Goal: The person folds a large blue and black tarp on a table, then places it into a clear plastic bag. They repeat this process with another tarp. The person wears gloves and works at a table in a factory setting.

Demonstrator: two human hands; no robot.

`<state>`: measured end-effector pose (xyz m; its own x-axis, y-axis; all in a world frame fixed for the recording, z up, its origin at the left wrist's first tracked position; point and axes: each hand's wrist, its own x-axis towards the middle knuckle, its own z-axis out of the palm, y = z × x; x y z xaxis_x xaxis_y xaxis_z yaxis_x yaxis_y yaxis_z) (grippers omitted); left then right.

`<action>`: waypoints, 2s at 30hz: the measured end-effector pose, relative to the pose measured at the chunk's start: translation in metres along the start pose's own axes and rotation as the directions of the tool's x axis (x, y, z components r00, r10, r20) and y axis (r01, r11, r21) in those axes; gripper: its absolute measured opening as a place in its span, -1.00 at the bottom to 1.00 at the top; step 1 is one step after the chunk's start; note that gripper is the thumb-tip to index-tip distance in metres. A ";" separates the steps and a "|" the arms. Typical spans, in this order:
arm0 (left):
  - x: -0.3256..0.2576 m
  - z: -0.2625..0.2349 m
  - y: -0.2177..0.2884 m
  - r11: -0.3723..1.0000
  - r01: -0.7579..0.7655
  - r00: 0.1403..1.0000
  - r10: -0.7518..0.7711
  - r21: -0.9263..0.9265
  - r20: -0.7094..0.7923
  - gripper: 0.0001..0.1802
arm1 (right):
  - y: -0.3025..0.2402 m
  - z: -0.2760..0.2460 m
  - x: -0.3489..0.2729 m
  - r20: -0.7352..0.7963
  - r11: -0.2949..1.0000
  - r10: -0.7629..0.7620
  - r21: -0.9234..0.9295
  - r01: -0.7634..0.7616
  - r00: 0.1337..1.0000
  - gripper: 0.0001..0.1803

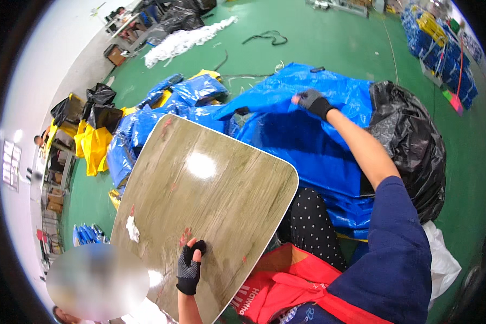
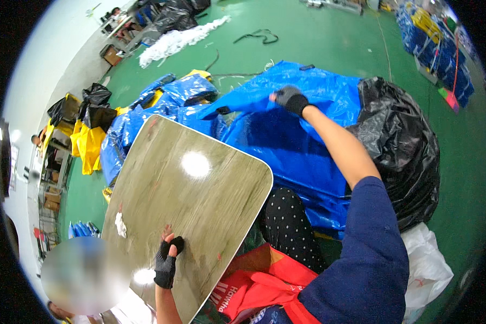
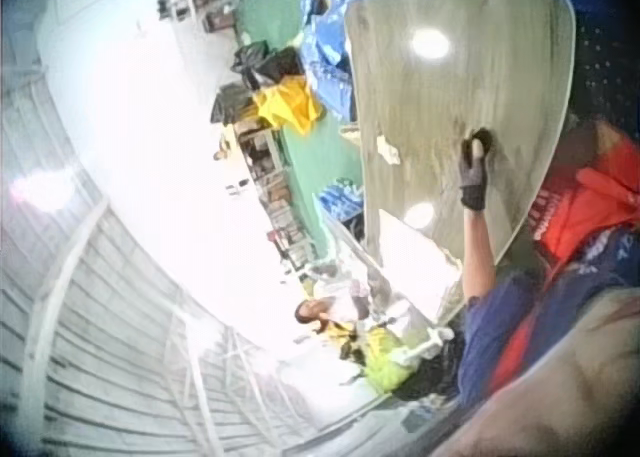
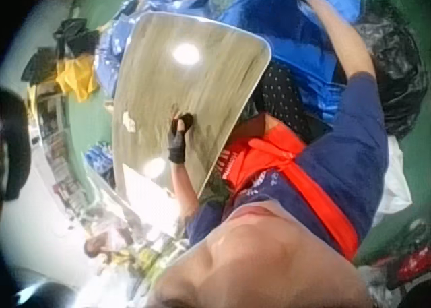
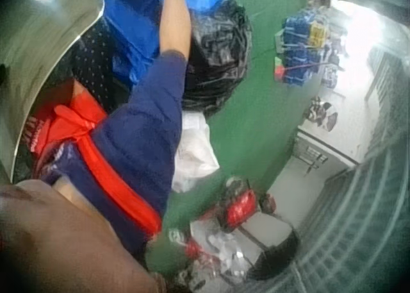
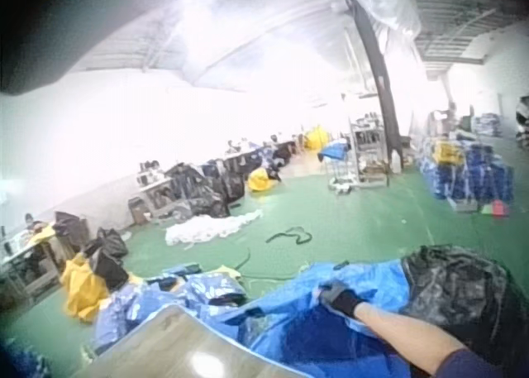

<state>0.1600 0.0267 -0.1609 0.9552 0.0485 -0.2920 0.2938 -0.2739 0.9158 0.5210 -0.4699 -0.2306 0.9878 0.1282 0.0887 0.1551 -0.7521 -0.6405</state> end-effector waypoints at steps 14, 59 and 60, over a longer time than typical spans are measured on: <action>-0.053 -0.191 0.072 0.723 -0.059 0.977 0.185 -0.688 0.111 -0.11 | -0.338 0.079 -0.403 0.681 0.459 -0.725 0.594 0.661 -0.108 -0.58; 0.068 -0.010 -0.012 0.373 -0.288 0.826 0.563 0.882 0.032 -0.22 | -0.331 0.056 0.075 0.384 0.939 -0.340 0.193 0.286 0.859 -0.62; 0.068 -0.011 -0.012 0.387 -0.303 0.829 0.558 0.871 0.040 -0.22 | -0.368 0.063 0.063 0.405 0.961 -0.261 0.026 0.274 0.876 -0.45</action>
<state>0.2217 0.0438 -0.1883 0.9543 -0.1514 0.2576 -0.2065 -0.9573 0.2025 0.5255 -0.1447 -0.0375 0.8191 0.5701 -0.0643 0.4193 -0.6714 -0.6111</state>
